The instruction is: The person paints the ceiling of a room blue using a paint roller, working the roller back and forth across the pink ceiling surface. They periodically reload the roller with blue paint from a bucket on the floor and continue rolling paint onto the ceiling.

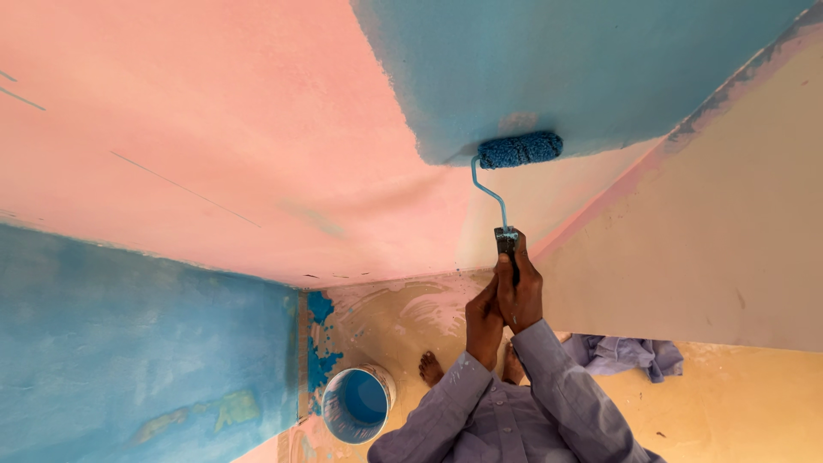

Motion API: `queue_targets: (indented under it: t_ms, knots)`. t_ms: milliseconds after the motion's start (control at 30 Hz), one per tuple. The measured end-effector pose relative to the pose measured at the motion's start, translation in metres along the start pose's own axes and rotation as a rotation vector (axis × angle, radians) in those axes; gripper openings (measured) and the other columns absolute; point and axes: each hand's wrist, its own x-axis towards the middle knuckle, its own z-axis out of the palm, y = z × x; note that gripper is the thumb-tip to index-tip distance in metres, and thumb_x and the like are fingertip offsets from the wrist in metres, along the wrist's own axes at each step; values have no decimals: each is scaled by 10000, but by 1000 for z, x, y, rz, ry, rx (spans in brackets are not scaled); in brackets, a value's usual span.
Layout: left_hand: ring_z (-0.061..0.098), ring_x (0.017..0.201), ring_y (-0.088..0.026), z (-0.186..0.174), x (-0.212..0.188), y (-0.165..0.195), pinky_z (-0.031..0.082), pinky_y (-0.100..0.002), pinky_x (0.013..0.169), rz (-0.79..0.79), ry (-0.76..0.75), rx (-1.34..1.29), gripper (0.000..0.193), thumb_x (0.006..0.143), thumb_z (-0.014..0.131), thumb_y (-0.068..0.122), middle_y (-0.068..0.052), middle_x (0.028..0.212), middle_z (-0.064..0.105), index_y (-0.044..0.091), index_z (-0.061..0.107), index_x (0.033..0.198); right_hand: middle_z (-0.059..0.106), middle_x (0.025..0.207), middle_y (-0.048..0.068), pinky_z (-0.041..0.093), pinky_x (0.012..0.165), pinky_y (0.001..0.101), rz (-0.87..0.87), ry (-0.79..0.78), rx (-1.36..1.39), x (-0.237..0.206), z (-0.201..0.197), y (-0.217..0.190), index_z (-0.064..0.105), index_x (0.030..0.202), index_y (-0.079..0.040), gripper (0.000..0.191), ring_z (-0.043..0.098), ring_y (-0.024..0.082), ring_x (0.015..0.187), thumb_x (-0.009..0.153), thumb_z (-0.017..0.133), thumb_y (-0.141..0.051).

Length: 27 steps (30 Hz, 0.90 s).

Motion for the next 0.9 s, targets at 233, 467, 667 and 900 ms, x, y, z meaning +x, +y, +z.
queue_targets:
  t_ms: [233,467,667,900]
  knots:
    - [557,715,-49,-4,7,-15,467,-230,617,158,-44,64,461,991,522,-51,-3,879,684,-7,601,1444,597,747,99,502,577,330,39,-33,-4,2,-6,-6,449,1497,-30,431,592,169,627,1109,453,-218]
    - [535,724,-49,-2,-1,-6,455,-224,627,85,-3,54,462,987,513,-30,-3,889,675,20,602,1438,628,753,100,514,563,324,57,-43,43,1,-6,-10,409,1538,-29,494,622,177,642,1100,464,-252]
    - [488,729,-41,0,-5,0,428,-213,641,147,-36,46,470,1002,515,-32,11,870,631,6,598,1463,651,759,117,521,545,331,54,-35,-10,-1,-10,0,376,1560,4,542,649,192,629,1092,465,-254]
    - [519,720,-48,9,-6,9,453,-223,632,82,-51,54,485,984,496,-34,-1,870,649,19,571,1460,664,757,119,524,530,332,54,-45,-8,0,-18,5,410,1547,3,550,662,199,625,1081,485,-278]
